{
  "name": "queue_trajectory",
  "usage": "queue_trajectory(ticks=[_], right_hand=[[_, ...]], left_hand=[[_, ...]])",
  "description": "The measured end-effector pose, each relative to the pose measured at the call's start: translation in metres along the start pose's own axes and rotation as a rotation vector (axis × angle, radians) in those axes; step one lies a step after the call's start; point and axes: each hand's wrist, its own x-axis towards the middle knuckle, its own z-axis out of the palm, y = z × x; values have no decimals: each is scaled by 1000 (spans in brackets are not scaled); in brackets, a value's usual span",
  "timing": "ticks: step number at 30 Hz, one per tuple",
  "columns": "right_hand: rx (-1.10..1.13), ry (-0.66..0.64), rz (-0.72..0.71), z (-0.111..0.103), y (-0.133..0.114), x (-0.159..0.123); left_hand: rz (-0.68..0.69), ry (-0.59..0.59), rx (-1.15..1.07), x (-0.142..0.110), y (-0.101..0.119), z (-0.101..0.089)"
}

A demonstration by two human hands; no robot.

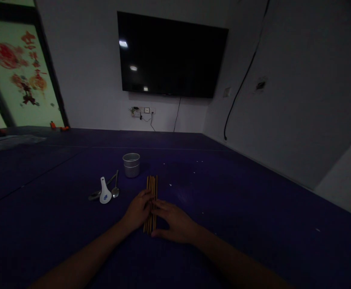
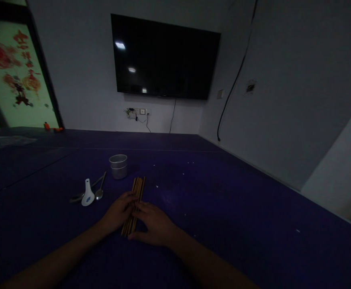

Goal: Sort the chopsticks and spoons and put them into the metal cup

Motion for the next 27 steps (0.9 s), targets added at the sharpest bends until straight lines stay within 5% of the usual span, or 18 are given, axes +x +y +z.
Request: queue_trajectory(ticks=[27], right_hand=[[-34, 15, 3, 3, 0, -1]], left_hand=[[25, 7, 65, -1, 3, 0]])
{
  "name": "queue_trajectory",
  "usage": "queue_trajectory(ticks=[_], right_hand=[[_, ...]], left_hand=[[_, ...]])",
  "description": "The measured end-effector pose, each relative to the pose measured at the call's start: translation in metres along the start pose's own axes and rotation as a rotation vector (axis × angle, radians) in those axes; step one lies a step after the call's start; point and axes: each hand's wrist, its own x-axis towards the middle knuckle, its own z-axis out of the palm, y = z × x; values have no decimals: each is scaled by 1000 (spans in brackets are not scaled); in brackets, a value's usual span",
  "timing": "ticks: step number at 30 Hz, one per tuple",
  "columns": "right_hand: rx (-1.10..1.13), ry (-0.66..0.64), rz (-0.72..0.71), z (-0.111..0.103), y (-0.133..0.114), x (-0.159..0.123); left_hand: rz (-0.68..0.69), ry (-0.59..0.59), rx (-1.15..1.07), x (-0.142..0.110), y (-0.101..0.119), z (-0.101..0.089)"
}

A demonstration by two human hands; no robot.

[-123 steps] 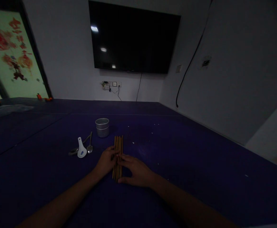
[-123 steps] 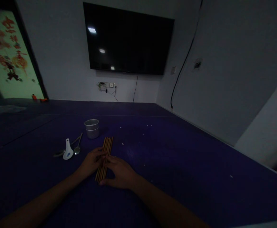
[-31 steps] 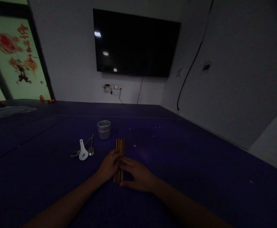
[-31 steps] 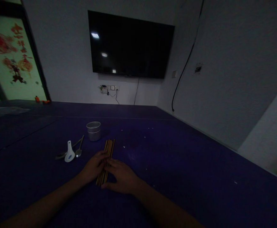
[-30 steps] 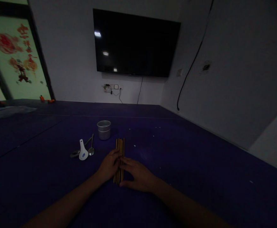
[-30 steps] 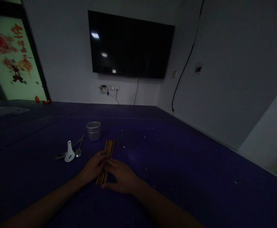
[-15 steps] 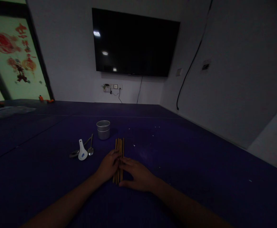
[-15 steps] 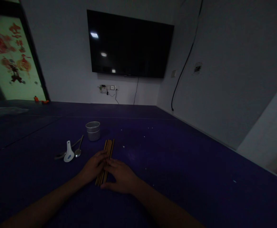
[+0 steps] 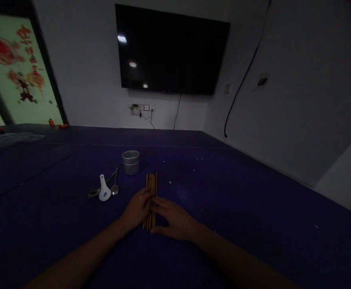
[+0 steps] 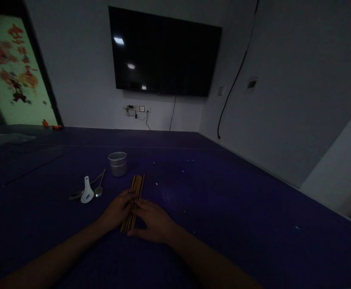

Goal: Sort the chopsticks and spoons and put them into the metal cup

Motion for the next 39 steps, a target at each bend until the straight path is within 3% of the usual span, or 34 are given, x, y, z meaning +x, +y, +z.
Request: queue_trajectory(ticks=[39], right_hand=[[-19, 11, -29, -3, -4, 0]], left_hand=[[71, 17, 65, 0, -1, 0]])
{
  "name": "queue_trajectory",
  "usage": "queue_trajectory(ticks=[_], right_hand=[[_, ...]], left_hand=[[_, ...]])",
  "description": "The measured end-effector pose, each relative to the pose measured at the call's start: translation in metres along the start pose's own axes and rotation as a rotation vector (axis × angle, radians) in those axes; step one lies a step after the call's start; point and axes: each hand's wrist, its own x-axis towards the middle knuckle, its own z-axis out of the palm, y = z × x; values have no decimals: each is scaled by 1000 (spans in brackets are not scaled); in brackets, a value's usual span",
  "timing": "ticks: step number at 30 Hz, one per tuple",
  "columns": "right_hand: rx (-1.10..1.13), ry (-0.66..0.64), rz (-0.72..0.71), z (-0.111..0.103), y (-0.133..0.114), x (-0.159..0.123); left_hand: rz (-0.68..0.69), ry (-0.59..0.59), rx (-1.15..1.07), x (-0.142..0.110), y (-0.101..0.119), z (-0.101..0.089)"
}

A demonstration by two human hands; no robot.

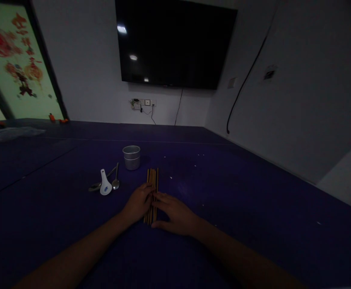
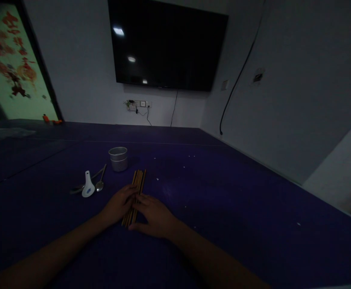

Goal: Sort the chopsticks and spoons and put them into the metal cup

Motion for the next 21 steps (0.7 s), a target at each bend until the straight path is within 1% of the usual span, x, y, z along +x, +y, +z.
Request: queue_trajectory(ticks=[7, 16, 21], right_hand=[[-13, 15, -6, 0, -1, 0], [19, 15, -11, 0, -1, 0], [9, 21, 36, 0, -3, 0]], left_hand=[[13, -12, 31, 0, 3, -3], [6, -39, -2, 0, 4, -3], [-15, -28, -26, 0, 0, -1]])
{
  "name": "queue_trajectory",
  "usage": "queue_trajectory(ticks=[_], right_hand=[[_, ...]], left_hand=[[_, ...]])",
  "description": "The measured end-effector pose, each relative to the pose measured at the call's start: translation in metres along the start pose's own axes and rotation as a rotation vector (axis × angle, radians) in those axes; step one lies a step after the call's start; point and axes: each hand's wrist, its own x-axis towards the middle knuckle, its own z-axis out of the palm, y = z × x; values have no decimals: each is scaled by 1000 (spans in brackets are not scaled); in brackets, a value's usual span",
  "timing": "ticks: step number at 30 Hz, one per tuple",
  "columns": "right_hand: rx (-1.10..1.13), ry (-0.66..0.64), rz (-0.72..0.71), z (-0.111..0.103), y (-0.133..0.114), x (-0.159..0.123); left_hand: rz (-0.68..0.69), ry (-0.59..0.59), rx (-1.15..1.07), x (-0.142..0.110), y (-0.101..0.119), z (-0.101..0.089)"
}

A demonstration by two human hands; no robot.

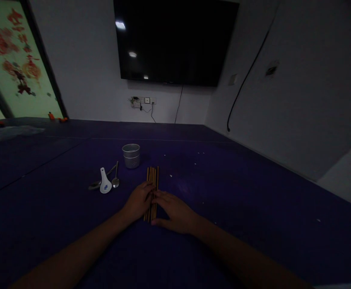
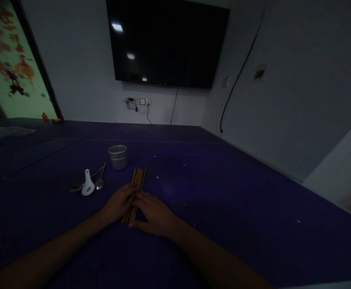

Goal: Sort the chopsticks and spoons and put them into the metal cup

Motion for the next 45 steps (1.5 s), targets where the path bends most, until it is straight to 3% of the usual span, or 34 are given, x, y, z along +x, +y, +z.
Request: queue_trajectory(ticks=[15, 35, 45], right_hand=[[-29, -75, 19, -1, 2, 0], [27, -47, 50, 2, 1, -3], [50, -49, 76, -1, -3, -1]], left_hand=[[-49, 42, 4, -1, -3, 2], [-66, 154, -51, 0, -5, 3], [-82, 143, -56, 1, -1, -2]])
